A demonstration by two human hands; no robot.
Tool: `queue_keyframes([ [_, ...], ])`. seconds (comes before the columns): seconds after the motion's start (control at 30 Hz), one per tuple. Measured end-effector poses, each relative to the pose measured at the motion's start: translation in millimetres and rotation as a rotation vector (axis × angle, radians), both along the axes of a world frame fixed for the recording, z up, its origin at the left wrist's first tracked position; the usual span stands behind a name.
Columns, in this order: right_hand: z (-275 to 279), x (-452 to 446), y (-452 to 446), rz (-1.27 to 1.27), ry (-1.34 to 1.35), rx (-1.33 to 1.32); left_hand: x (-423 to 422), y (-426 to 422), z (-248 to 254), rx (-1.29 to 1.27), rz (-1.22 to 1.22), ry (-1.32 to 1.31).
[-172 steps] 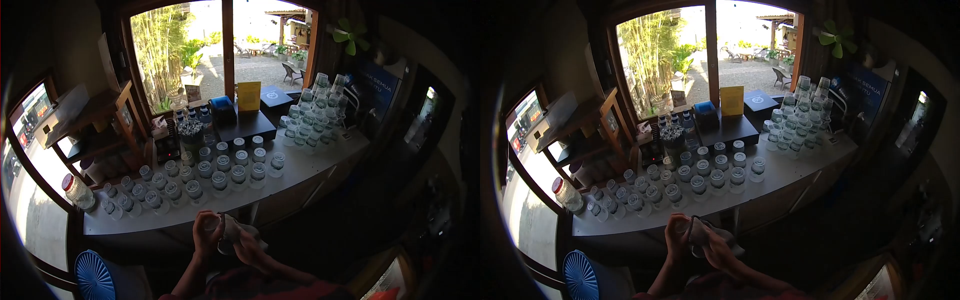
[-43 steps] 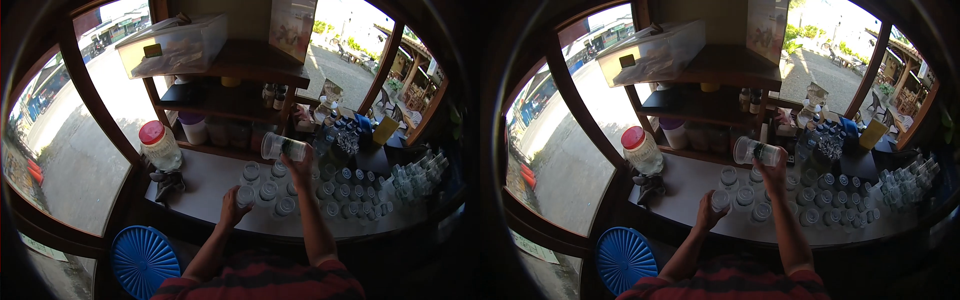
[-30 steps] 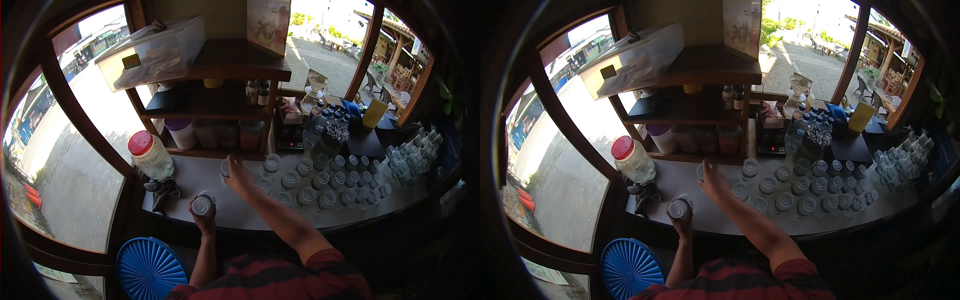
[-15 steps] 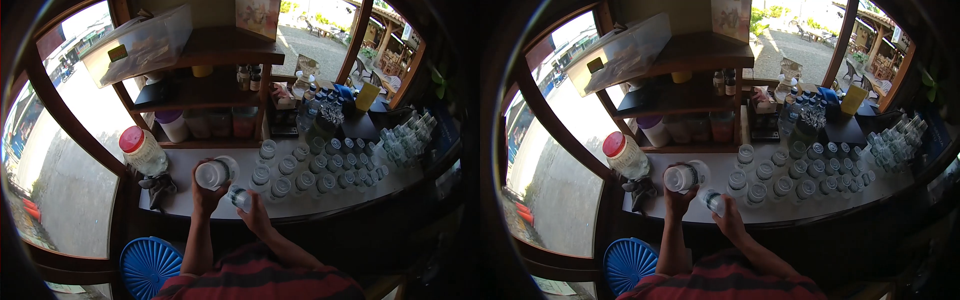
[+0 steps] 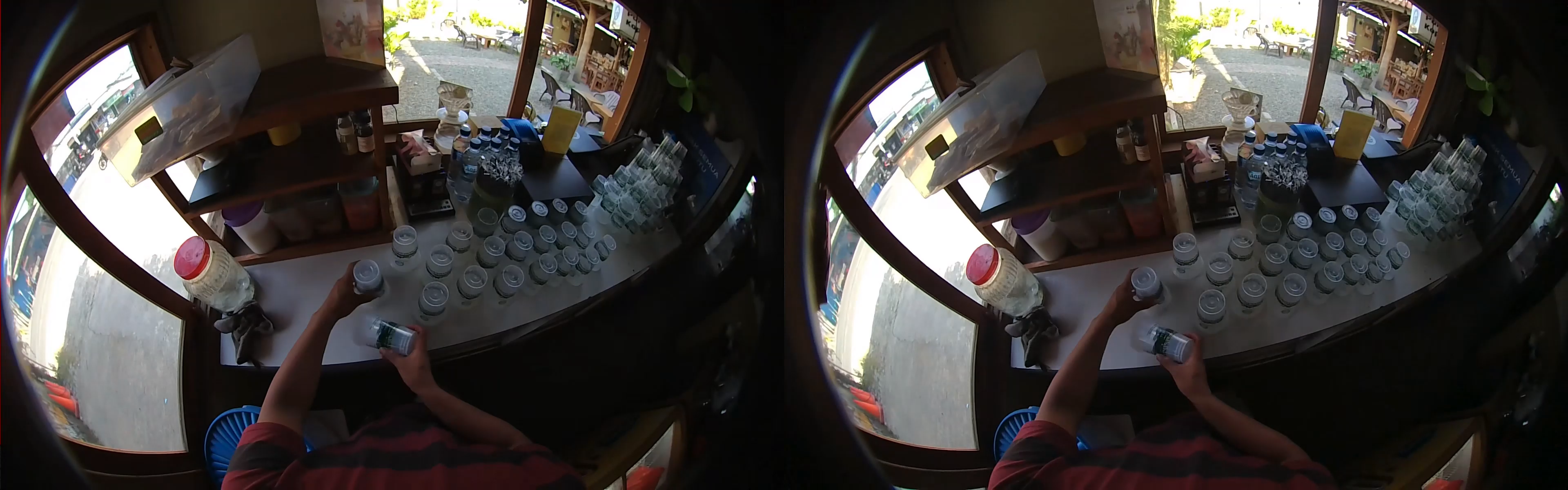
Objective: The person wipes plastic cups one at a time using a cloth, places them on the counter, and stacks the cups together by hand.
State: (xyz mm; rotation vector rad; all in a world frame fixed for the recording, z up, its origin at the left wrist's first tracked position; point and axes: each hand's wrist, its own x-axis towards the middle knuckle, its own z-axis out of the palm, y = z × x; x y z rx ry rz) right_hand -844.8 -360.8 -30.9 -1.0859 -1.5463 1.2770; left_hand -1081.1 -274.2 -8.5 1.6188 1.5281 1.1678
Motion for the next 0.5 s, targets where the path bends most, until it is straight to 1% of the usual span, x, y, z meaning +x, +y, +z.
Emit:
queue_keyframes([
  [0.03, -5.3, 0.9, -1.6, 0.048, 0.25, -0.196, -9.6, -5.1, -6.0, 0.017, 0.02, -0.054],
  [0.1, -10.2, 1.8, -0.6, 0.139, 0.752, -0.584, -31.4, -16.7, -22.9, 0.038, 0.149, -0.029],
  [0.13, -8.5, 9.8, 3.5, 0.245, 0.809, -0.659, -41.0, -24.1, -33.4, 0.069, 0.217, 0.0],
  [0.17, -9.6, 16.2, 6.0, 0.287, 0.893, -0.734, -45.1, -31.5, -42.0, 0.099, 0.285, 0.027],
  [0.23, -13.0, 28.4, 8.9, 0.369, 1.062, -0.888, -40.2, -50.6, -39.6, 0.13, 0.364, -0.063],
  [0.33, 51.2, 49.7, 1.2, 0.138, 0.941, -0.444, -15.6, -72.8, -39.3, 0.175, 0.495, -0.128],
  [0.37, 39.8, 67.6, 7.0, 0.012, 0.625, -0.152, -2.5, -76.5, -37.9, 0.185, 0.539, -0.137],
  [0.4, 62.0, 80.3, 6.5, -0.179, 0.356, 0.105, 13.6, -79.9, -29.7, 0.125, 0.566, -0.175],
  [0.47, 74.7, 107.6, 10.3, -0.367, -0.044, 0.463, 30.7, -77.4, -33.9, 0.162, 0.611, -0.135],
  [0.5, 95.8, 114.3, 13.6, -0.405, -0.172, 0.588, 36.3, -74.2, -35.2, 0.185, 0.633, -0.114],
])
